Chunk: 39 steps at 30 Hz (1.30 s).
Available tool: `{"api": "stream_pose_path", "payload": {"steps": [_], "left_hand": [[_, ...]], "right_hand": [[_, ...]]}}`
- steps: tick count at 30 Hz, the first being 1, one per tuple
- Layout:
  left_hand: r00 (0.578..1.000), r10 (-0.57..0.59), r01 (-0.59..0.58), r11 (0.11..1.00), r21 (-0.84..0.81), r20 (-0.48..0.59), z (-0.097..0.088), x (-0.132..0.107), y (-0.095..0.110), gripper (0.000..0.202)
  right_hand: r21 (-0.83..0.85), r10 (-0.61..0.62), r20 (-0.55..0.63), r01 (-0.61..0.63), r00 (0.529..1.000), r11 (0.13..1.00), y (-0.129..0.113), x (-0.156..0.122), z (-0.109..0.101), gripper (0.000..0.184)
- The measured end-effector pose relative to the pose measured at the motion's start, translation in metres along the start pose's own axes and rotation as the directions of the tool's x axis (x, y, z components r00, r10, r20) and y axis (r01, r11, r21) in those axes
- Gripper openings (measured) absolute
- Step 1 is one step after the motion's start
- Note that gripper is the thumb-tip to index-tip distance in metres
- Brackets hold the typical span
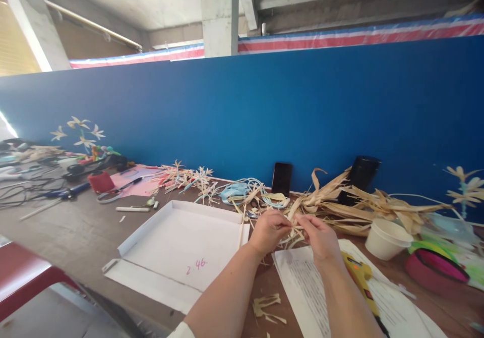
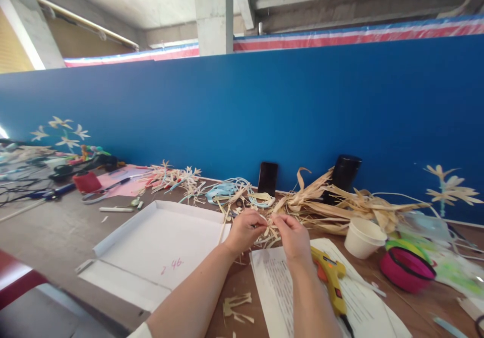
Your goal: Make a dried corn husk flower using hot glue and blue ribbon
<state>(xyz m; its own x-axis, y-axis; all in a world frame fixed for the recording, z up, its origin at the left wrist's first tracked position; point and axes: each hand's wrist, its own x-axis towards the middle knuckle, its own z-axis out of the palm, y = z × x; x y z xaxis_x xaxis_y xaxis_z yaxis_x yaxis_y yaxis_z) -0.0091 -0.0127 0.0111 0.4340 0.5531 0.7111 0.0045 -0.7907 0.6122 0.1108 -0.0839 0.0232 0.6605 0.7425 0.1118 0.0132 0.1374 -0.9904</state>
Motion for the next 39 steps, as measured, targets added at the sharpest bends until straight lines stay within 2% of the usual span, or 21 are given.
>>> {"api": "stream_pose_path", "payload": {"steps": [5, 15, 19, 23, 25, 31, 39], "left_hand": [[0.999, -0.005, 0.006, 0.999, -0.037, 0.039, -0.0002, -0.0001, -0.0016, 0.007], [0.997, -0.041, 0.045, 0.996, -0.07, 0.066, 0.0009, -0.0012, -0.0027, 0.008], [0.988, -0.132, 0.14, 0.985, -0.106, 0.076, 0.0015, -0.0019, -0.0014, 0.008], [0.949, -0.285, 0.302, 0.944, -0.132, 0.134, 0.0021, -0.0046, -0.0032, 0.01], [0.934, -0.321, 0.342, 0.93, -0.136, 0.155, 0.0021, -0.0053, -0.0041, 0.012], [0.941, -0.301, 0.33, 0.919, -0.216, 0.156, 0.0008, -0.0022, -0.0033, 0.017], [0.939, -0.291, 0.336, 0.888, -0.313, 0.181, -0.0001, 0.0007, -0.0046, 0.022]], "right_hand": [[-0.065, -0.059, 0.013, 0.06, 0.998, 0.996, -0.003, -0.0009, -0.0007, 0.037], [-0.103, -0.056, 0.058, 0.062, 0.997, 0.993, -0.0012, 0.0004, -0.0014, 0.038], [-0.124, -0.076, 0.038, 0.08, 0.996, 0.989, -0.0027, -0.0002, -0.0011, 0.043], [-0.14, -0.058, 0.048, 0.064, 0.997, 0.988, -0.0041, -0.0003, -0.0008, 0.045], [-0.14, -0.054, 0.041, 0.059, 0.998, 0.988, -0.0046, -0.0001, -0.0008, 0.044], [-0.13, -0.004, 0.011, 0.005, 1.0, 0.992, -0.0048, 0.0, -0.0023, 0.039], [-0.124, -0.048, -0.007, 0.046, 0.999, 0.991, 0.0019, 0.0031, -0.0031, 0.044]]}}
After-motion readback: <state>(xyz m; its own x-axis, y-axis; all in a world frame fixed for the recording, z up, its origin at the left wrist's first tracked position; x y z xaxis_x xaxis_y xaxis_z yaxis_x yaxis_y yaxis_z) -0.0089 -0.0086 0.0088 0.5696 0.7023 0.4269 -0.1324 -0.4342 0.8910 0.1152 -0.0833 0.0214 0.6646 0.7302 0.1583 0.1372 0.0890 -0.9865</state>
